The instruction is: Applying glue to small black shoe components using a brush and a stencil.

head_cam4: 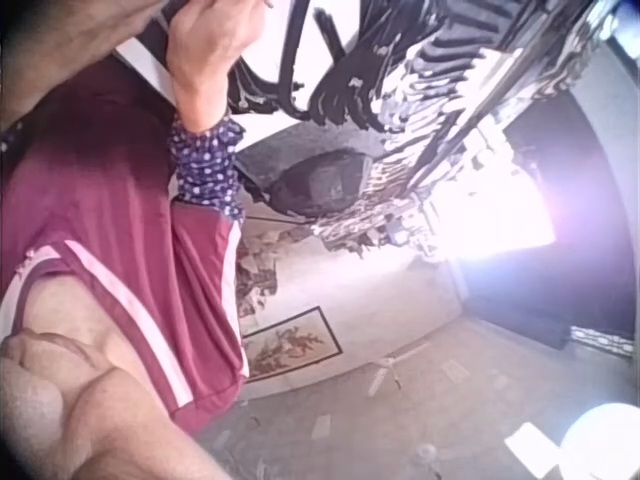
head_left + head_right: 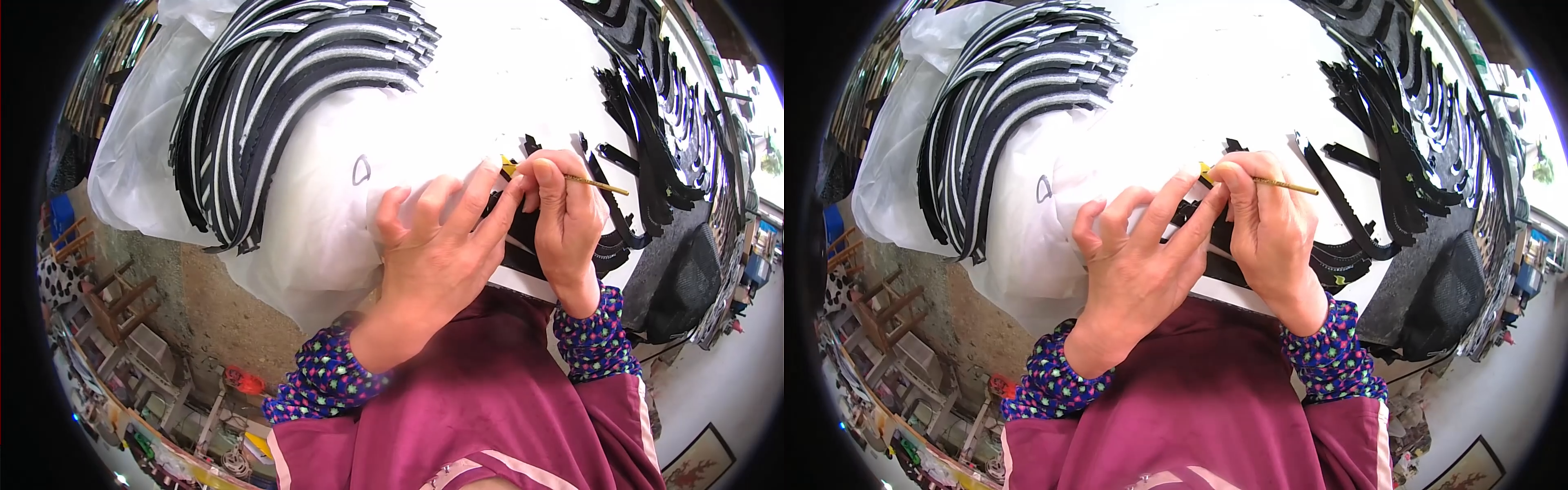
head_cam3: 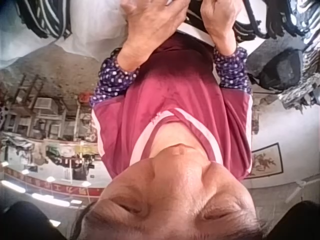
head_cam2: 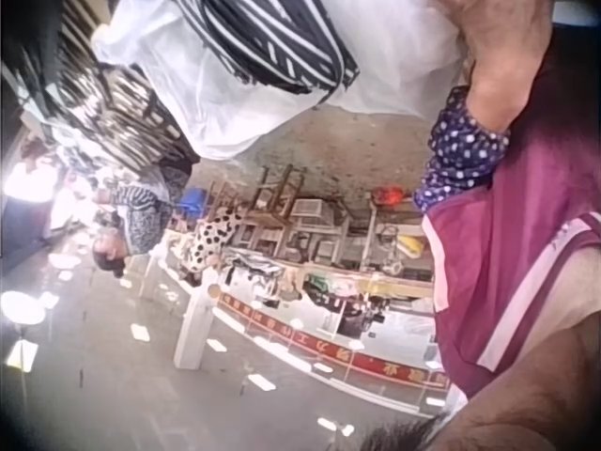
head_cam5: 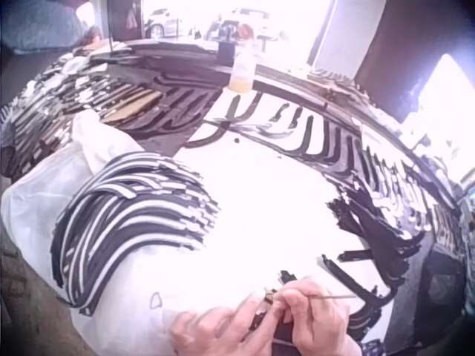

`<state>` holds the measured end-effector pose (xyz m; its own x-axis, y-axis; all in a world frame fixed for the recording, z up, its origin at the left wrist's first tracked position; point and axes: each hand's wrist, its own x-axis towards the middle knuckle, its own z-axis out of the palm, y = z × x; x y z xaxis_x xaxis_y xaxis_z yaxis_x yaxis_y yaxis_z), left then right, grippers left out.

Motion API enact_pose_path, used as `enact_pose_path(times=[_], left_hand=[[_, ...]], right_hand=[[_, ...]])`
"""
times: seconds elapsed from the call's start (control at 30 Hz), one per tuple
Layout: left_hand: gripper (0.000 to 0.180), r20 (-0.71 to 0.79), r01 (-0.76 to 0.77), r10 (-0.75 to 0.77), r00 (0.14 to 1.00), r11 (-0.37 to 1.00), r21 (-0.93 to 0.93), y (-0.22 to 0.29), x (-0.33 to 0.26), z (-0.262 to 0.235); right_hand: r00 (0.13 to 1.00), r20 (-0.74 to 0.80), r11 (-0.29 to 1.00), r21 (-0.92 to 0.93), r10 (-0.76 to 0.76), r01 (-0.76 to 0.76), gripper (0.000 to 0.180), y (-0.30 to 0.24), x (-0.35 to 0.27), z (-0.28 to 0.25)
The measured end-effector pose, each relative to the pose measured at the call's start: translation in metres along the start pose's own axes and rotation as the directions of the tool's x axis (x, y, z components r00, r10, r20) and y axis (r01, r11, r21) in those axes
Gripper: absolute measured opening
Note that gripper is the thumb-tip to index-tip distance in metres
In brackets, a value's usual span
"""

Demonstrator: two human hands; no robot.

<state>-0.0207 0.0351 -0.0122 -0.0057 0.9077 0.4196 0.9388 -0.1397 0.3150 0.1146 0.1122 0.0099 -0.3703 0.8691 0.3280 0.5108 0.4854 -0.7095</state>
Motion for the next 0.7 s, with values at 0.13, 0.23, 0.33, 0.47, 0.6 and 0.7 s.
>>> enact_pose_path(times=[0.13, 0.23, 0.33, 0.47, 0.6, 0.7], left_hand=[[0.045, 0.047, 0.003, -0.004, 0.999, 1.000, 0.008, 0.001, 0.002, -0.004], [0.045, 0.058, 0.008, -0.008, 0.998, 1.000, 0.004, 0.001, 0.002, -0.005], [0.046, 0.038, -0.007, 0.006, 0.999, 1.000, 0.015, 0.000, 0.001, -0.001], [0.038, -0.027, -0.024, 0.025, 0.999, 0.999, 0.035, -0.002, 0.000, 0.000], [0.046, 0.046, -0.005, 0.005, 0.999, 1.000, 0.011, -0.001, 0.002, -0.005], [0.039, -0.022, -0.028, 0.027, 0.999, 0.999, -0.033, -0.003, 0.002, -0.005]], right_hand=[[0.998, 0.058, 0.996, 0.087, -0.014, 0.008, 0.011, 0.003, 0.003, -0.005], [0.999, 0.030, 0.999, 0.035, 0.029, -0.030, 0.010, 0.000, 0.002, -0.003], [1.000, -0.004, 0.998, 0.057, 0.009, -0.009, 0.010, 0.002, 0.001, 0.000], [0.999, 0.036, 0.998, 0.059, -0.027, 0.025, 0.010, -0.003, 0.004, -0.004], [0.983, -0.012, 0.935, 0.309, 0.184, -0.172, 0.009, 0.001, -0.007, -0.013], [0.999, 0.013, 0.995, -0.096, -0.039, 0.040, 0.023, -0.002, -0.012, -0.022]])
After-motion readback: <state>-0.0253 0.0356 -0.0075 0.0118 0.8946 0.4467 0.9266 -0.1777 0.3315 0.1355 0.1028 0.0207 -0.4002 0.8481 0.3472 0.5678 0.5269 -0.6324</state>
